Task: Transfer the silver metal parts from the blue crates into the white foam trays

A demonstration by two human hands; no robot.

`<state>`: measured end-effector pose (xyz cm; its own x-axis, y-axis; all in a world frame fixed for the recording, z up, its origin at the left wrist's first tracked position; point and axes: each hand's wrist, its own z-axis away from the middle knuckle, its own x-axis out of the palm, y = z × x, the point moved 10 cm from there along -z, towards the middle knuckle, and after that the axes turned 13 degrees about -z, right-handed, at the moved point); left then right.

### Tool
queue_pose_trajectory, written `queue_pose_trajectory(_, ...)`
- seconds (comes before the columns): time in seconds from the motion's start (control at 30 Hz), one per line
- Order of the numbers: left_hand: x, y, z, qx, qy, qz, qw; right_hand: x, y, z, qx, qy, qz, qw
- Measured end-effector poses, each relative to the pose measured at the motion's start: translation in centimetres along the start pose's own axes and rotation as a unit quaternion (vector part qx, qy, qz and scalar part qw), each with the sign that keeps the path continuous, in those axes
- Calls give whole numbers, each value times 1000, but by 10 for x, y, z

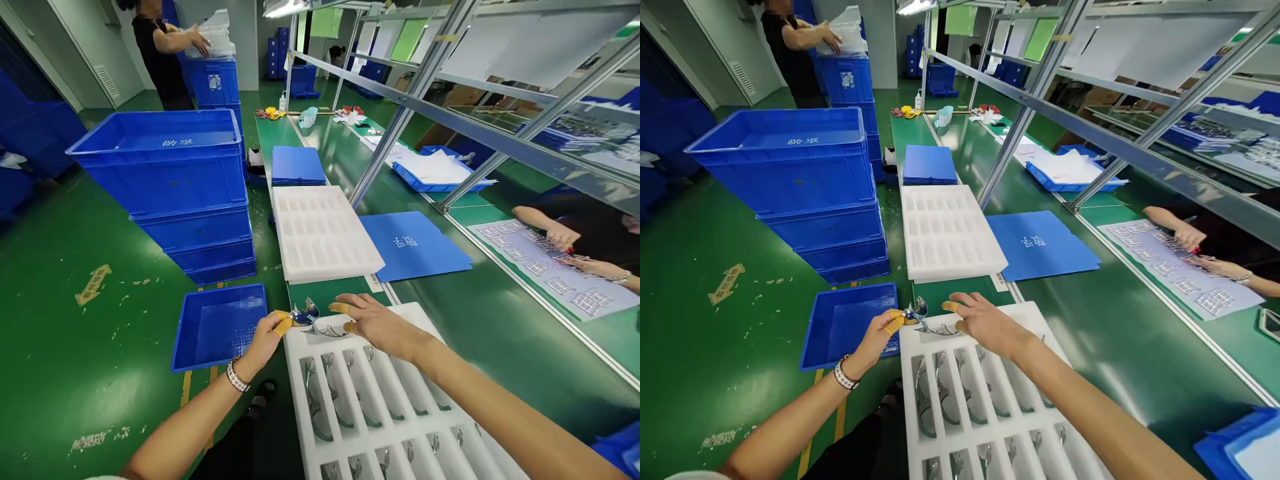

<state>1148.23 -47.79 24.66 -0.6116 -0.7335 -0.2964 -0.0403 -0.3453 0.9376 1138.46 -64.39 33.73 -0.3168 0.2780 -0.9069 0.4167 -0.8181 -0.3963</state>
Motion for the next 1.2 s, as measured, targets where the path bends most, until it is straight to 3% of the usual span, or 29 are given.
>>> queue_pose_trajectory(0.27,12,8,-7,-4,-15,23,1000,6,2,1,-17,-24,-6,1000)
queue_pose_trajectory(0.47,22,6,-7,-14,-7,15,1000,10,19,26,-42,70,-58,995)
queue_pose_trajectory(0.67,23,2,-6,-16,27,18,999,12,25,25,-47,76,-69,994)
queue_pose_trajectory(0.93,27,-4,-8,-35,12,24,999,21,30,3,-15,7,-43,999)
queue_pose_trajectory(1.2,26,2,-11,-11,15,-2,1000,72,14,-23,-8,-101,69,992)
